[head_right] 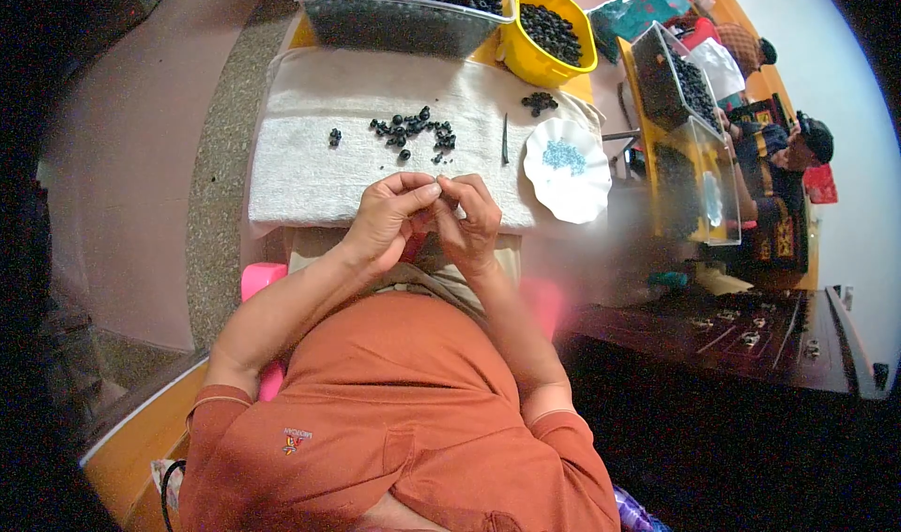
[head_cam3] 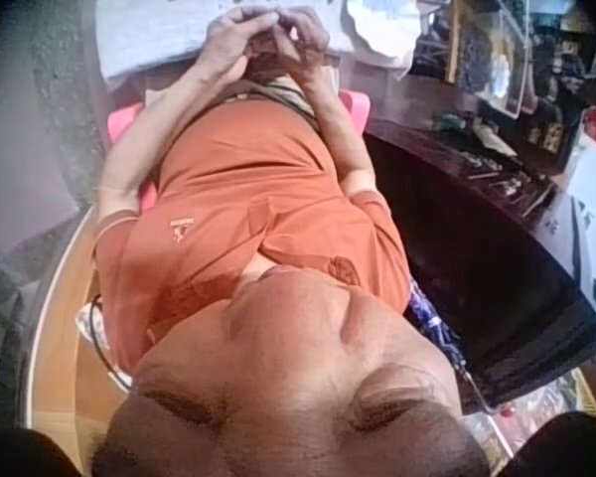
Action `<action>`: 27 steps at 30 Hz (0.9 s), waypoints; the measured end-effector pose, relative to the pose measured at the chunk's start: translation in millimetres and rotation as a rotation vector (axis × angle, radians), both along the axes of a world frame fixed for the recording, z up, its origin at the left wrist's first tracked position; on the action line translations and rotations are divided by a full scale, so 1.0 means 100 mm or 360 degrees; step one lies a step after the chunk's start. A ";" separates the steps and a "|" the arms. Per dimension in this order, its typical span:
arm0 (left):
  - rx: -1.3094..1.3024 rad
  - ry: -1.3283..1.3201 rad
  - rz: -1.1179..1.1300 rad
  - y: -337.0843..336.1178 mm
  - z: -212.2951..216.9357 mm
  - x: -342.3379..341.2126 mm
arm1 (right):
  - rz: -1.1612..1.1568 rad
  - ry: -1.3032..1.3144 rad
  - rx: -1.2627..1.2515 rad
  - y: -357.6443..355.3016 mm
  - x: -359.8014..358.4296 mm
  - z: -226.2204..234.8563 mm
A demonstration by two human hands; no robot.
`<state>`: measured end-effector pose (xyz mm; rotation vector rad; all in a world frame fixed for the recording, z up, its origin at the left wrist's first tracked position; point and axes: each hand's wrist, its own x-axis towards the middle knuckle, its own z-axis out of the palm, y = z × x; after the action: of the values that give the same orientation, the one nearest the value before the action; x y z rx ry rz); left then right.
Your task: Sorting small black objects on a white towel on a table.
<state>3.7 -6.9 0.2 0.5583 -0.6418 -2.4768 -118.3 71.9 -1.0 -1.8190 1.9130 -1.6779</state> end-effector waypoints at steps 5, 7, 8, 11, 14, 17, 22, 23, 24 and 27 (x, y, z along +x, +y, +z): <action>0.0009 -0.0040 -0.0011 -0.01 0.07 -0.01 | -0.0011 -0.0129 0.0036 0.01 -0.03 -0.02; -0.0019 -0.0085 0.0023 0.00 0.04 -0.02 | -0.0047 -0.0137 -0.0005 0.00 -0.03 -0.05; -0.0021 -0.0081 0.0023 0.00 0.04 -0.02 | -0.0084 -0.0148 -0.0041 -0.01 -0.03 -0.06; -0.0042 -0.0081 0.0027 0.01 0.06 -0.01 | -0.0084 -0.0126 -0.0084 -0.01 -0.02 -0.04; -0.0156 -0.0121 0.0070 0.03 0.08 -0.01 | -0.0102 -0.0100 -0.0104 -0.01 -0.03 -0.06; -0.0167 -0.0129 0.0081 0.03 0.11 -0.01 | -0.0118 -0.0025 -0.0124 -0.02 -0.03 -0.02; -0.0353 -0.0144 0.0111 0.04 0.11 -0.01 | -0.0108 0.0035 -0.0129 -0.02 -0.06 0.00; -0.0352 -0.0144 0.0112 0.04 0.09 -0.01 | -0.0112 0.0078 -0.0136 -0.02 -0.06 0.01; -0.0385 -0.0143 0.0129 0.04 0.07 -0.01 | -0.0111 0.0077 -0.0136 -0.02 -0.06 0.01; -0.0426 -0.0121 0.0175 0.05 0.06 -0.02 | -0.0122 0.0131 -0.0127 -0.01 -0.06 0.04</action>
<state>1.2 -1.7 6.0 0.5688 -0.9297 -2.2296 -124.2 71.0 2.8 -1.8947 1.9998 -1.7535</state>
